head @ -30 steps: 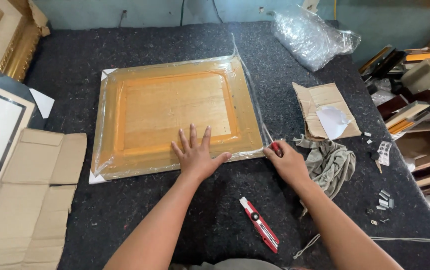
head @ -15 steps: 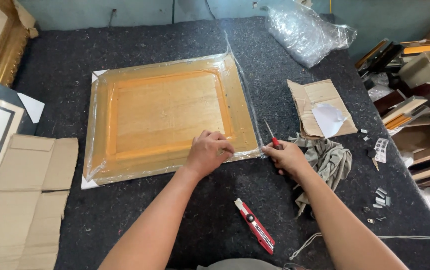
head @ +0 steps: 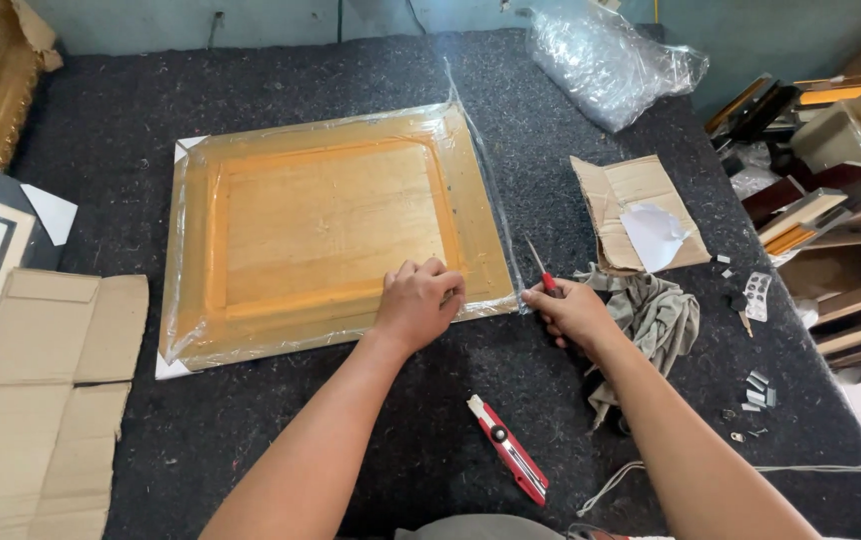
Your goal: Removing protective plastic wrap from a wooden picture frame using a small pointed tool and a utility knife on a workshop table.
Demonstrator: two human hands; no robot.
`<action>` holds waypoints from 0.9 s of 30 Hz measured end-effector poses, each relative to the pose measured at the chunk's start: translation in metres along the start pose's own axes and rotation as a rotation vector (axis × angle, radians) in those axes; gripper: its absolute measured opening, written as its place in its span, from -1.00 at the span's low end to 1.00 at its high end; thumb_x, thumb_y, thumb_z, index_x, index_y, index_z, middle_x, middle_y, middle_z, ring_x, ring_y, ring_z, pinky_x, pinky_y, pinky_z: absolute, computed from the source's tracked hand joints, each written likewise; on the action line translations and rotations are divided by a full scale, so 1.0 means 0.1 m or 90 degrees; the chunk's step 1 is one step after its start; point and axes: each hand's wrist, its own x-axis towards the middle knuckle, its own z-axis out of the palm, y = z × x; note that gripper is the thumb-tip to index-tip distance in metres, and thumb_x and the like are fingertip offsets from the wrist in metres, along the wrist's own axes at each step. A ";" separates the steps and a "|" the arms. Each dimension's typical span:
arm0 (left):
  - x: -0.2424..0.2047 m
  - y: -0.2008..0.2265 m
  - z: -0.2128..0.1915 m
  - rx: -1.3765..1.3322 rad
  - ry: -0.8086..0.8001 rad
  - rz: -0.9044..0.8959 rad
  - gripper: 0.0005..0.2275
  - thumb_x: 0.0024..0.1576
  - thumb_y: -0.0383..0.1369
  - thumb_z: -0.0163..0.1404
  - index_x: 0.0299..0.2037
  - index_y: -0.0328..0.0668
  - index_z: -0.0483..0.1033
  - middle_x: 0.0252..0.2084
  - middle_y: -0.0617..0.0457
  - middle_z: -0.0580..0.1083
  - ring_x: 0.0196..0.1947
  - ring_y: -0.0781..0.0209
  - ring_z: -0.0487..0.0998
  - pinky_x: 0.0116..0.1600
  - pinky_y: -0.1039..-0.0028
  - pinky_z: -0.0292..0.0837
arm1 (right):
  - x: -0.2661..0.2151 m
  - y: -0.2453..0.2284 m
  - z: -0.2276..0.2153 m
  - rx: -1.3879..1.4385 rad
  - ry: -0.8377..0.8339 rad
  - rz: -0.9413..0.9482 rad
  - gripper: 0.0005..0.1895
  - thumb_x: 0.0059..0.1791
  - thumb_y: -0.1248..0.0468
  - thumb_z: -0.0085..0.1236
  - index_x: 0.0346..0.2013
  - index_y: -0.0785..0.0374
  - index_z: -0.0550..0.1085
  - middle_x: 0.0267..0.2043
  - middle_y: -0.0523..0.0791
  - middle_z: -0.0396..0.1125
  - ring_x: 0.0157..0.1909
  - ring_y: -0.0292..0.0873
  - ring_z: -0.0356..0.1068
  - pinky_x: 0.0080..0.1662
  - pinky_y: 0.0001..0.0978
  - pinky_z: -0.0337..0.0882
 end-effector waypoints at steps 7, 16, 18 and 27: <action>0.01 0.12 -0.36 -0.039 -0.121 -0.019 -0.97 -0.06 -0.19 -0.08 -0.47 0.23 0.39 -0.30 0.28 0.32 -0.13 0.09 0.35 -0.07 0.21 0.26 | 0.04 0.05 -0.01 0.021 -0.007 -0.008 -0.82 -0.20 0.28 0.10 -0.39 0.34 0.40 -0.73 -0.11 0.06 -0.78 -0.30 0.06 -0.78 -0.50 0.15; 0.07 0.03 -0.26 -0.084 -0.132 -0.054 -0.94 -0.16 -0.13 -0.01 -0.53 0.28 0.45 -0.30 0.31 0.37 -0.14 0.10 0.39 -0.06 0.25 0.30 | 0.03 0.01 0.00 0.021 -0.011 -0.004 -0.81 -0.20 0.29 0.10 -0.39 0.35 0.40 -0.73 -0.10 0.06 -0.79 -0.29 0.06 -0.78 -0.49 0.14; 0.10 -0.01 -0.18 -0.118 -0.118 -0.104 -0.91 -0.15 -0.11 -0.05 -0.52 0.27 0.45 -0.32 0.28 0.38 -0.17 0.09 0.41 -0.11 0.24 0.36 | 0.03 0.02 -0.01 0.019 -0.011 -0.005 -0.83 -0.20 0.29 0.10 -0.40 0.34 0.40 -0.74 -0.11 0.06 -0.79 -0.29 0.06 -0.78 -0.50 0.14; 0.12 0.02 -0.32 -0.117 -0.187 -0.092 -0.92 -0.24 -0.13 0.00 -0.54 0.32 0.48 -0.30 0.31 0.40 -0.10 0.12 0.41 -0.03 0.26 0.32 | 0.05 0.06 -0.01 0.030 -0.014 -0.005 -0.84 -0.19 0.30 0.08 -0.39 0.34 0.40 -0.74 -0.12 0.05 -0.79 -0.30 0.04 -0.77 -0.50 0.10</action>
